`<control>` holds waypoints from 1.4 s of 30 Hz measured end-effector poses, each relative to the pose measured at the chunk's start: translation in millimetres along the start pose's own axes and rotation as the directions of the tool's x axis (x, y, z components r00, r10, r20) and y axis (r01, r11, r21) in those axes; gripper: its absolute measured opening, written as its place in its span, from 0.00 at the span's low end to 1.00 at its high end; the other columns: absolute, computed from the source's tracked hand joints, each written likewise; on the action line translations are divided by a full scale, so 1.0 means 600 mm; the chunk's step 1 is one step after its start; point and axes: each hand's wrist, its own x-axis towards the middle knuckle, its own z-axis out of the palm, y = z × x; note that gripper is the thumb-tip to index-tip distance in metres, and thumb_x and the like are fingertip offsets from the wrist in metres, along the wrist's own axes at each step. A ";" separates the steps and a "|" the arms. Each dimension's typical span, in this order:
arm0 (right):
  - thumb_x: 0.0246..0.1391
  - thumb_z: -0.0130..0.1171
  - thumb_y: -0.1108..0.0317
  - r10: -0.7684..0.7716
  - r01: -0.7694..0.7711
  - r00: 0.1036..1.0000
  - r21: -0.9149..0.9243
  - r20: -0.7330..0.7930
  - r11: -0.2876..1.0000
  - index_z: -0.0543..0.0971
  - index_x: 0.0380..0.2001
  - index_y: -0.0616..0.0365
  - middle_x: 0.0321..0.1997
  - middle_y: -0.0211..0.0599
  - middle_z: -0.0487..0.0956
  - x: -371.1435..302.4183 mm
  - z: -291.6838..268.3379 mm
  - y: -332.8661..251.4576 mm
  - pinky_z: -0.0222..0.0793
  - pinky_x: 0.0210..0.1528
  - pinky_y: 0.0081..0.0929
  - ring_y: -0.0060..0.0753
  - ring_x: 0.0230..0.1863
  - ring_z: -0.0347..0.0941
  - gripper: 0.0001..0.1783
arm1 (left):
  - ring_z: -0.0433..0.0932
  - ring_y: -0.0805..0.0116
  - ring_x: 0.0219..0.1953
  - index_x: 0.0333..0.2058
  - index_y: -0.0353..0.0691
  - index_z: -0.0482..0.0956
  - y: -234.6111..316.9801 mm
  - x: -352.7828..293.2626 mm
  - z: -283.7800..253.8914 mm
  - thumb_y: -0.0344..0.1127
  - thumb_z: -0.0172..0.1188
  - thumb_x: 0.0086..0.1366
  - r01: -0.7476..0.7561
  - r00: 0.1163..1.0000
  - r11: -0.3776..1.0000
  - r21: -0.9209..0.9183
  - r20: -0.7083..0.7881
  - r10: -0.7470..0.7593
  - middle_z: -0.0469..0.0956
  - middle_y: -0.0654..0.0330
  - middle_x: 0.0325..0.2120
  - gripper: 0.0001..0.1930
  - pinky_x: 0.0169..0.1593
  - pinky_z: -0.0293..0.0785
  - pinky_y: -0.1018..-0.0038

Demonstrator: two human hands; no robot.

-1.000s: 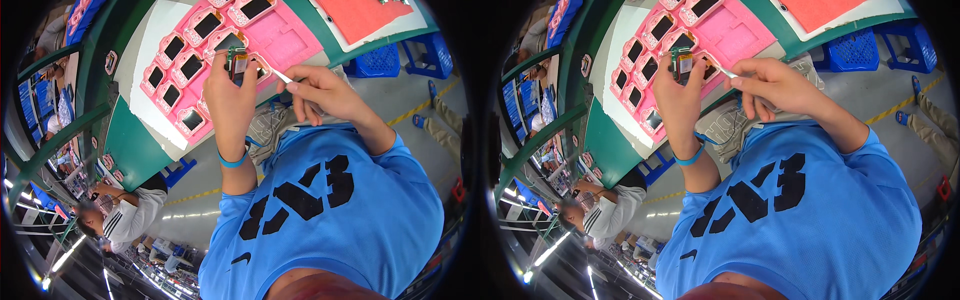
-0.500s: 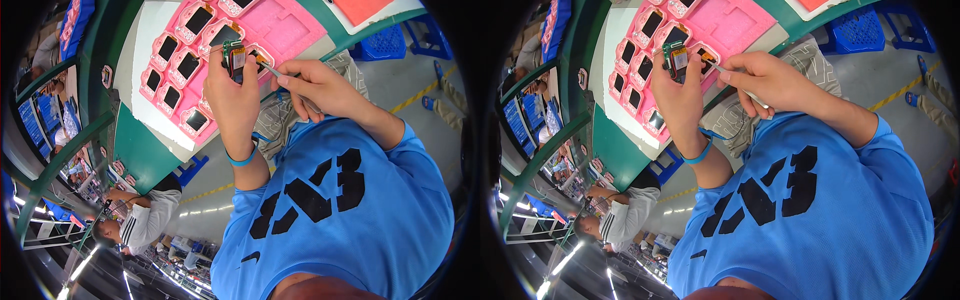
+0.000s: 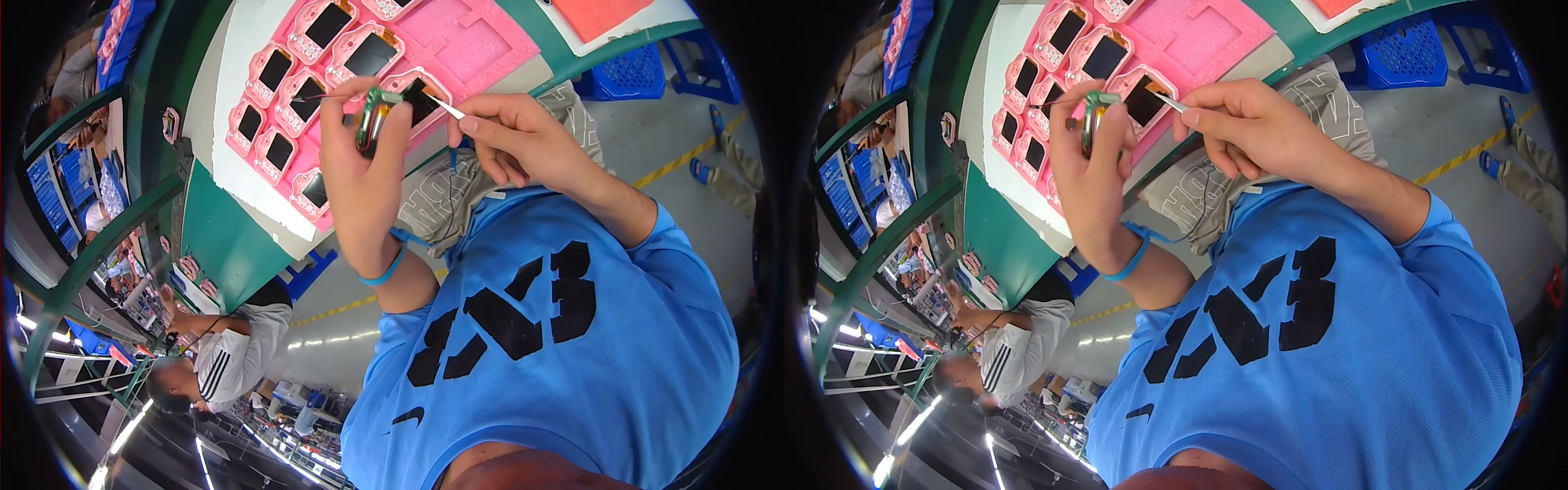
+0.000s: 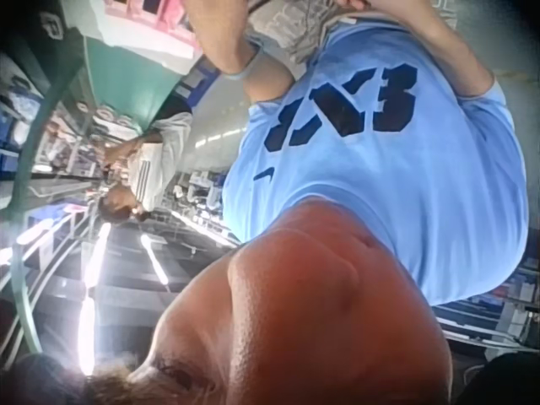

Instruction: Assembling small electronic components onto circuit boards at a manual assembly station.

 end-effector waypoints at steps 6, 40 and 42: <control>0.76 0.52 0.69 -0.218 0.206 0.972 -0.139 -0.082 0.969 0.86 0.46 0.63 0.15 0.26 0.75 -0.006 0.015 0.022 0.55 0.19 0.14 0.14 0.14 0.62 0.14 | 0.72 0.78 0.20 0.54 0.36 0.77 0.004 -0.023 -0.011 0.29 0.62 0.73 0.215 0.971 0.947 -0.237 0.154 -0.182 0.84 0.57 0.29 0.13 0.21 0.61 0.84; 0.69 0.59 0.75 -0.304 0.243 0.944 -0.350 -0.130 0.905 0.87 0.54 0.66 0.19 0.23 0.73 -0.049 -0.025 -0.007 0.52 0.23 0.16 0.13 0.19 0.58 0.15 | 0.78 0.74 0.22 0.45 0.32 0.84 0.042 0.006 0.056 0.30 0.64 0.72 0.128 0.987 0.960 -0.251 0.124 -0.099 0.85 0.54 0.28 0.08 0.24 0.71 0.82; 0.70 0.58 0.75 -0.171 0.123 0.964 -0.230 -0.204 0.965 0.86 0.56 0.62 0.20 0.23 0.74 -0.054 -0.058 -0.019 0.55 0.23 0.16 0.12 0.20 0.61 0.16 | 0.79 0.73 0.23 0.48 0.32 0.84 0.062 0.015 0.071 0.32 0.63 0.74 0.134 0.983 0.931 -0.340 0.164 -0.081 0.85 0.53 0.29 0.10 0.24 0.72 0.81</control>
